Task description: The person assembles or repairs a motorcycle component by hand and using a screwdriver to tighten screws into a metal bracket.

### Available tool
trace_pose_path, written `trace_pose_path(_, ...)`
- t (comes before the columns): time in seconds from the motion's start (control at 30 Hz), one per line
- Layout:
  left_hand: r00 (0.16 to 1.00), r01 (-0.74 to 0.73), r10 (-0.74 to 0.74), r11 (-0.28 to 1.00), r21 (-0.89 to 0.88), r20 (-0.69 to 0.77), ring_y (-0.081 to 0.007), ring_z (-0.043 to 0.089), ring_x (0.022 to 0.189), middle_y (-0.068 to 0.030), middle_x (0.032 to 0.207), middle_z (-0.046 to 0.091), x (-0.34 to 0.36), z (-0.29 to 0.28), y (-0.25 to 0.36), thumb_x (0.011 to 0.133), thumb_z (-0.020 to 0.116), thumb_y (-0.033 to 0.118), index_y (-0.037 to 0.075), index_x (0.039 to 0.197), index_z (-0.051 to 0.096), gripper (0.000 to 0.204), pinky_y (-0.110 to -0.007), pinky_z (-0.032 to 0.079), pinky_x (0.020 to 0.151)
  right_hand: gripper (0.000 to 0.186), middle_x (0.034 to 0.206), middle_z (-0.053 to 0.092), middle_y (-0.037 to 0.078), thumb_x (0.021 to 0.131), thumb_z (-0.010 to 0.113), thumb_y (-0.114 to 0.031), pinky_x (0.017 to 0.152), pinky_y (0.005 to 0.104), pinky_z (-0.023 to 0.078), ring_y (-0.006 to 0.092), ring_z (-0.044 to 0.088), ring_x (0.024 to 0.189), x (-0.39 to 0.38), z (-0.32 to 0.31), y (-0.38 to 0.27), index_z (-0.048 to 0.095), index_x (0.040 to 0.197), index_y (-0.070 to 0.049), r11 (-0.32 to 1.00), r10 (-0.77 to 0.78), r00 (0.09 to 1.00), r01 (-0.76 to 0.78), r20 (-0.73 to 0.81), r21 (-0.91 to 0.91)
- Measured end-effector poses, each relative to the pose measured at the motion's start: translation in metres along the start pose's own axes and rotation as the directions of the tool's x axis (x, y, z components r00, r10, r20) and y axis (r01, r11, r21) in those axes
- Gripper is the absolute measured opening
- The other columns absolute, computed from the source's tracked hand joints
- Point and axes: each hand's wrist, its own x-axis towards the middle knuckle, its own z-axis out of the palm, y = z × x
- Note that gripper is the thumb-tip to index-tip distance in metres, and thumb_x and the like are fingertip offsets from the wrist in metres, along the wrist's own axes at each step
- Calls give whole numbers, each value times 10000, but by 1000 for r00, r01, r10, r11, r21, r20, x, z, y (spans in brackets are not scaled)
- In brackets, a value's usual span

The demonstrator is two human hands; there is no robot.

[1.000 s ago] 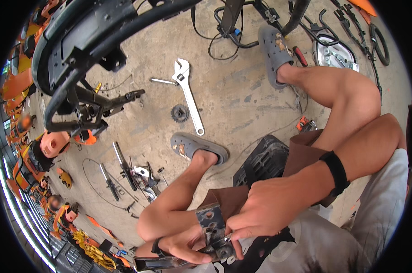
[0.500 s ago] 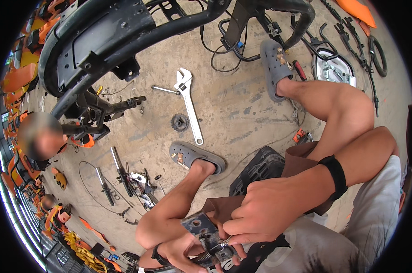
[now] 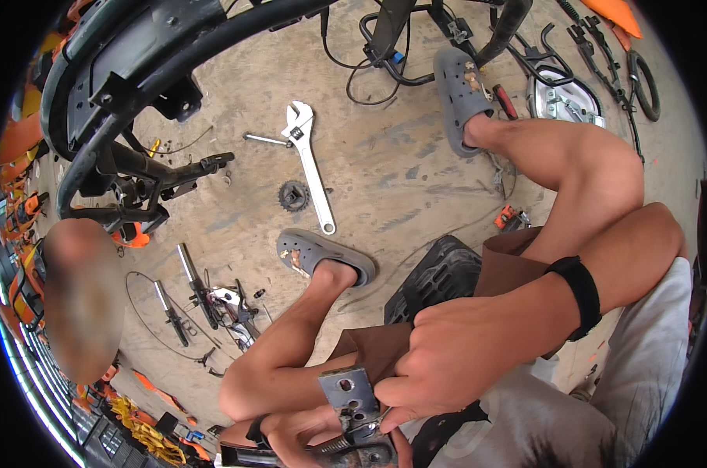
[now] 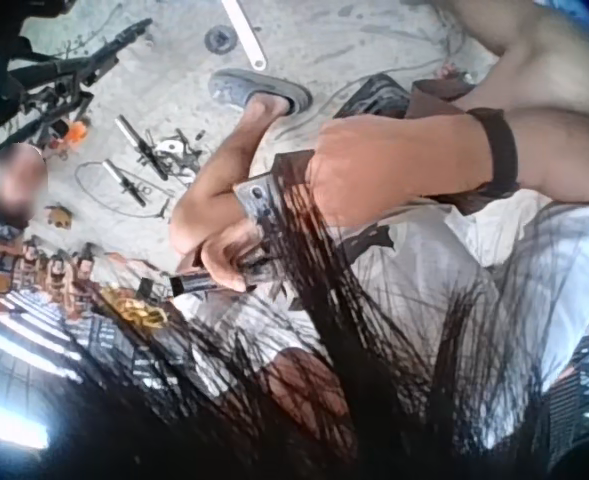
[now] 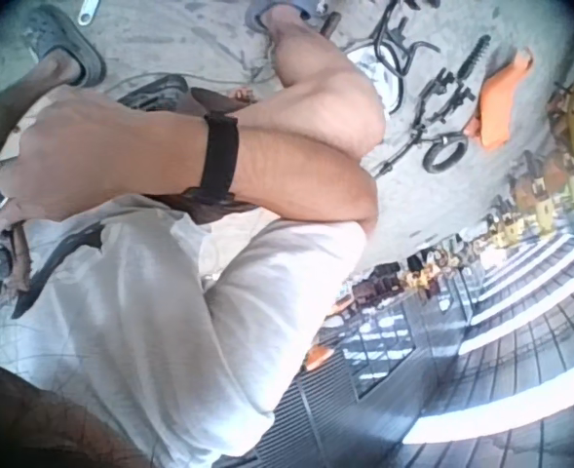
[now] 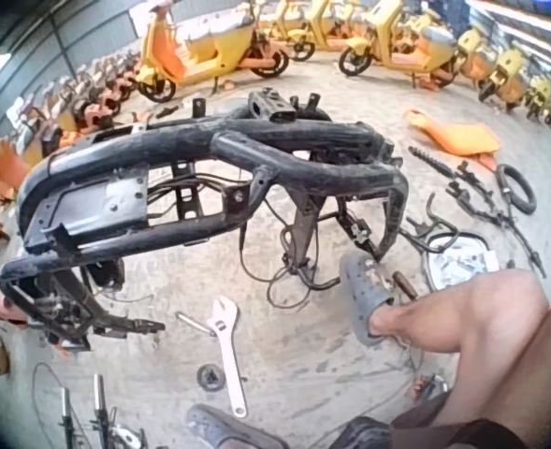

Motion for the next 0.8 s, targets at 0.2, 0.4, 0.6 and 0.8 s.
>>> trace_pose_path(0.2, 986, -167, 170, 975, 149, -4, -267, 550, 1057, -145, 1232, 554, -6, -1, -19, 491, 414, 671, -1, 1355, 439, 1095, -433, 440, 804, 439, 466, 496, 102, 983, 486, -362, 433, 399, 434, 317, 549, 429, -5, 6, 2, 522, 702, -27, 997, 59, 998, -57, -35, 56)
trace_pose_path(0.4, 951, -291, 309, 910, 297, -15, -256, 566, 1041, -164, 1214, 560, -8, -6, -43, 567, 455, 554, -17, 1353, 423, 972, -400, 465, 777, 350, 494, 528, 108, 970, 501, -315, 415, 403, 420, 313, 570, 448, -2, 4, 8, 515, 763, -33, 1000, 10, 1000, -10, -3, -25)
trace_pose_path(0.6, 847, -457, 525, 797, 395, -81, -245, 581, 1026, -183, 1197, 566, -19, -9, -12, 642, 496, 437, -32, 1352, 407, 855, -367, 490, 750, 138, 544, 557, 102, 851, 568, -153, 458, 395, 440, 310, 611, 538, 2, 8, 14, 511, 831, -29, 1000, -28, 999, 29, 40, -4)
trace_pose_path(0.8, 793, -490, 608, 666, 563, -29, -234, 597, 1010, -202, 1180, 573, -14, -7, -16, 718, 538, 320, -48, 1350, 391, 746, -334, 515, 723, 108, 685, 643, 65, 787, 550, 26, 608, 370, 512, 301, 664, 719, 3, 15, 19, 590, 884, -2, 950, -67, 995, 88, -79, 298)
